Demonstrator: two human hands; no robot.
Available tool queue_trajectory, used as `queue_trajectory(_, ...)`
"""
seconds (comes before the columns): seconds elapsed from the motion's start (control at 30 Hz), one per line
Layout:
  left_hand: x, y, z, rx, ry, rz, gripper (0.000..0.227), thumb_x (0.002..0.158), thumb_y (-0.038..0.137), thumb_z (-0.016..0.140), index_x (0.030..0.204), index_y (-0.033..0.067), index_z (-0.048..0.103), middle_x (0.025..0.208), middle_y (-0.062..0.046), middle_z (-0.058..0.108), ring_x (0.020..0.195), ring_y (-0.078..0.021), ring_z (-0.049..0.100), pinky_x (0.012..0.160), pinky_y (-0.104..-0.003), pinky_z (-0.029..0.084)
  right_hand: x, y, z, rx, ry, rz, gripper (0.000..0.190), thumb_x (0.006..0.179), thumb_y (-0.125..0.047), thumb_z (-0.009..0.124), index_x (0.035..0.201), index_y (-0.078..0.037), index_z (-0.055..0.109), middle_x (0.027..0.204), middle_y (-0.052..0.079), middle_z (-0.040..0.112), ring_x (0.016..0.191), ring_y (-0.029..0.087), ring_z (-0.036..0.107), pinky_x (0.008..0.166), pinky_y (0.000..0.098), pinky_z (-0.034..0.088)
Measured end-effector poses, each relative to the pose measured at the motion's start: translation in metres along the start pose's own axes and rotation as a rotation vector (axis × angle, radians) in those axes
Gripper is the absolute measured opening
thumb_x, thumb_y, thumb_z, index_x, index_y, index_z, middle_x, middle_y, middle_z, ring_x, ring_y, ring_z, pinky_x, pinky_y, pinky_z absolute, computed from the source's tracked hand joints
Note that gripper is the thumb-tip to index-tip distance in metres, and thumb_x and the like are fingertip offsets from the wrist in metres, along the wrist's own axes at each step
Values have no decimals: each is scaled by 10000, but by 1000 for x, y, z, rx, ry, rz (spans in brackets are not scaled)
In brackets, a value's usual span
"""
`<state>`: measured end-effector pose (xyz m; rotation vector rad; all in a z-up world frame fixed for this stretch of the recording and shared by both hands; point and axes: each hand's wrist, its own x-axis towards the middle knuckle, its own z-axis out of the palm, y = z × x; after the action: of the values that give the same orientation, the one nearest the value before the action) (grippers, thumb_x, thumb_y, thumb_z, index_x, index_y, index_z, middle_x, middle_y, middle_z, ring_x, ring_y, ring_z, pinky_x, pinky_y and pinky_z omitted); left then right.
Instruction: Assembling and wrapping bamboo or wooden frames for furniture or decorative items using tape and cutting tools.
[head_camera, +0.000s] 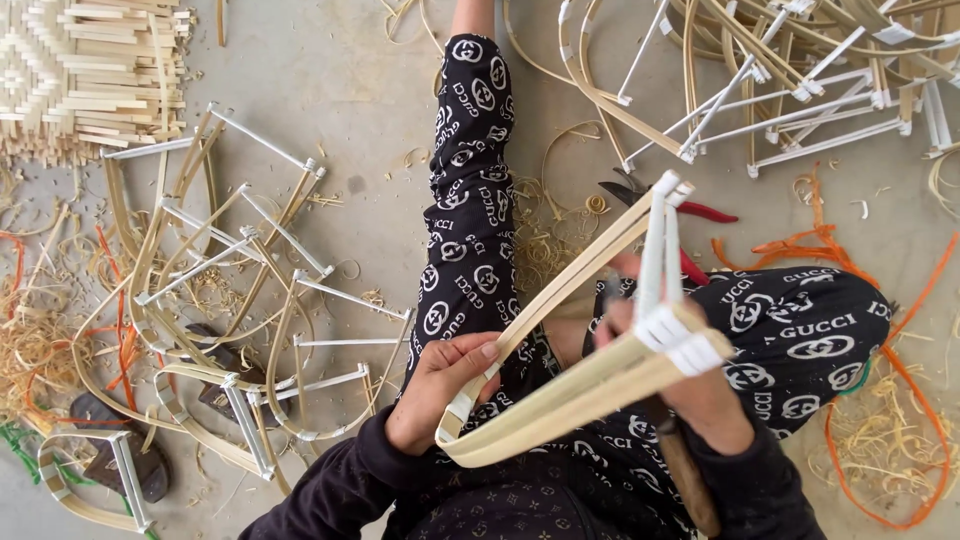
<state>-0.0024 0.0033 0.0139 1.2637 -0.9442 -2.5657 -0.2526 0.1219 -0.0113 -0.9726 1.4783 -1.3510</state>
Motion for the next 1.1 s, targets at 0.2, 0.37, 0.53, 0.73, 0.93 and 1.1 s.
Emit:
queue_trajectory(0.2, 4, 1, 9, -21, 51, 50, 360, 1023, 215, 581, 1252, -33, 704, 637, 8, 609, 524, -44, 508, 487, -198, 394, -9, -29, 49, 527, -414, 470, 656, 1016, -202, 588, 1556, -35, 256, 692, 85, 672, 529, 146, 643, 469, 259, 533)
queue_trajectory(0.37, 3, 1, 12, -55, -32, 26, 310, 1043, 222, 591, 1160, -43, 699, 650, 1, 615, 536, -46, 512, 504, -200, 404, -18, -45, 60, 638, -364, 665, 748, 980, -188, 581, 1586, -169, 145, 663, 79, 635, 406, 147, 566, 364, 239, 439)
queue_trajectory(0.53, 6, -6, 6, -60, -59, 27, 295, 1040, 228, 598, 1133, -23, 722, 645, 3, 615, 519, -41, 505, 485, -200, 397, -24, -30, 64, 655, -365, 641, 800, 989, -172, 574, 1607, -221, 68, 679, 83, 638, 435, 142, 578, 389, 243, 459)
queue_trajectory(0.73, 1, -7, 3, -64, -49, -49, 295, 1021, 207, 613, 1177, -6, 744, 654, 12, 625, 518, -27, 513, 470, -188, 392, -29, -20, 60, 625, -368, 580, 715, 996, -151, 568, 1570, -193, 145, 674, 89, 648, 419, 141, 579, 375, 246, 457)
queue_trajectory(0.93, -12, -16, -5, -2, 0, -93, 291, 1004, 194, 627, 1183, 3, 754, 635, 6, 631, 499, -31, 520, 450, -189, 388, -25, -15, 42, 484, -325, 601, 371, 1013, -126, 568, 1368, -37, 509, 693, 86, 664, 442, 139, 589, 404, 250, 475)
queue_trajectory(1.1, -17, -29, -21, -17, 4, -78, 288, 998, 196, 627, 1153, -4, 764, 590, -15, 623, 449, -51, 508, 421, -213, 388, -15, -19, 14, 493, -30, 456, 326, 985, -103, 572, 1293, -9, 526, 766, 61, 667, 602, 112, 636, 511, 256, 557)
